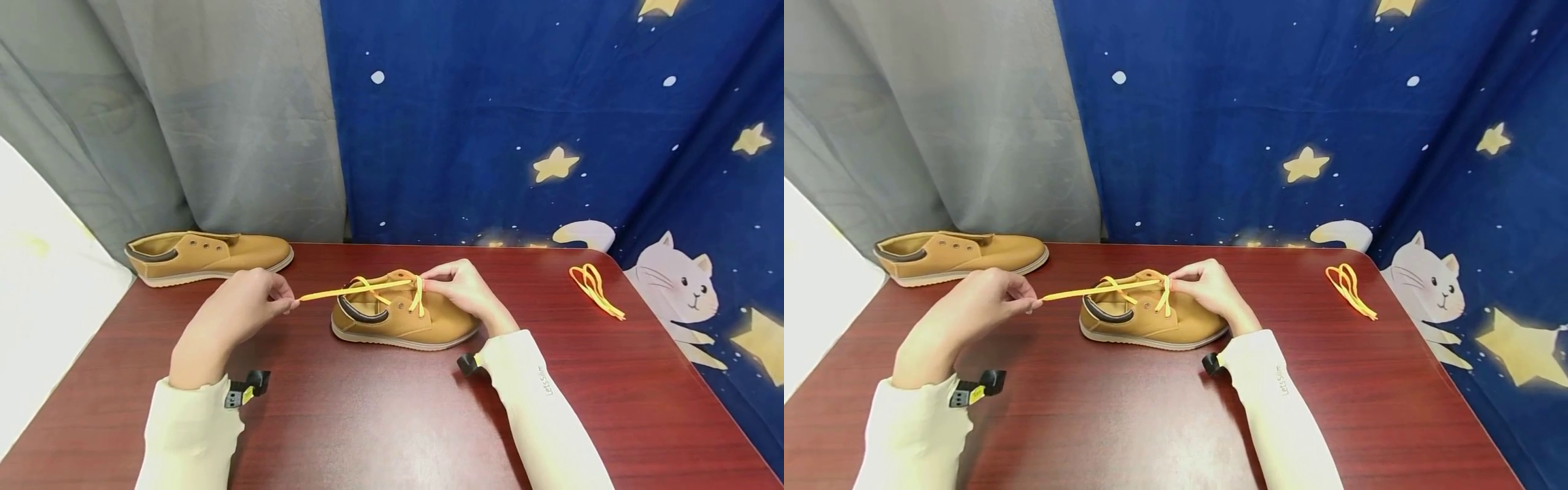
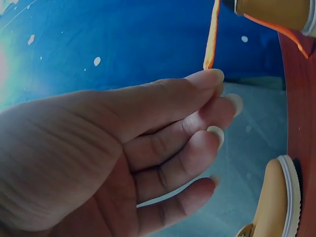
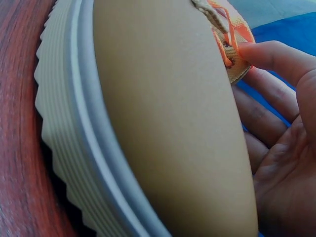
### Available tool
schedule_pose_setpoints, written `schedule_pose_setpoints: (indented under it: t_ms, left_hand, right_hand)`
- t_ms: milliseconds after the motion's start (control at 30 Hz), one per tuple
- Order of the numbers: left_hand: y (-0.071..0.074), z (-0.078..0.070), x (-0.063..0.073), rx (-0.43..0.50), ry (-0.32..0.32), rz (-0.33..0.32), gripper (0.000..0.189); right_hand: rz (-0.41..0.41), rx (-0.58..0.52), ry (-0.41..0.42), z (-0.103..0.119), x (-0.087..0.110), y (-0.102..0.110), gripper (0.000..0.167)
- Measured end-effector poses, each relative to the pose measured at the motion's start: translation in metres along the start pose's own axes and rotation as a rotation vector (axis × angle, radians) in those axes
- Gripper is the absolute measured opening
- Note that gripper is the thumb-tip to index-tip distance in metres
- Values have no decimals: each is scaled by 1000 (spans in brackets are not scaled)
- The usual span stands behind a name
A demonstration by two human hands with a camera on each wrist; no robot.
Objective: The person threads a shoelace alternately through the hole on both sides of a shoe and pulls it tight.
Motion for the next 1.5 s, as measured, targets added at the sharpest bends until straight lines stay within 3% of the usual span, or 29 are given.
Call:
schedule_pose_setpoints:
  t_ms: [200,467,700,967,1100,1233,1333,1500]
  left_hand:
    - [-5,-8,-4,-4,15,4,12]
    - [-11,-15,-8,6,-1,-11,14]
    - [-19,-22,-14,36,-23,-59,13]
    - [-33,-32,-23,173,-131,-141,7]
    - [-43,-39,-26,206,-147,-207,5]
    - [-52,-47,-28,190,-145,-245,6]
    - [-56,-51,-29,170,-139,-244,6]
    - [-61,-51,-31,145,-116,-248,7]
  right_hand:
    - [37,4,11,2,1,2,21]
    - [111,97,28,5,2,6,20]
    - [122,159,37,12,5,11,20]
    - [76,224,61,26,9,14,16]
    - [-46,243,83,33,9,12,15]
    - [-140,136,92,46,11,5,14]
    - [-129,75,121,55,10,-3,14]
    - [-106,123,148,54,8,-10,15]
Point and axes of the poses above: each hand's wrist, its own x-axis away from the middle knuckle, its own y-axis out of the back of the hand, z = x × y, the point moved 1 cm from there along -x, towards the middle knuckle, and after that the axes turned 8 degrees about y, right-handed, at the moved point
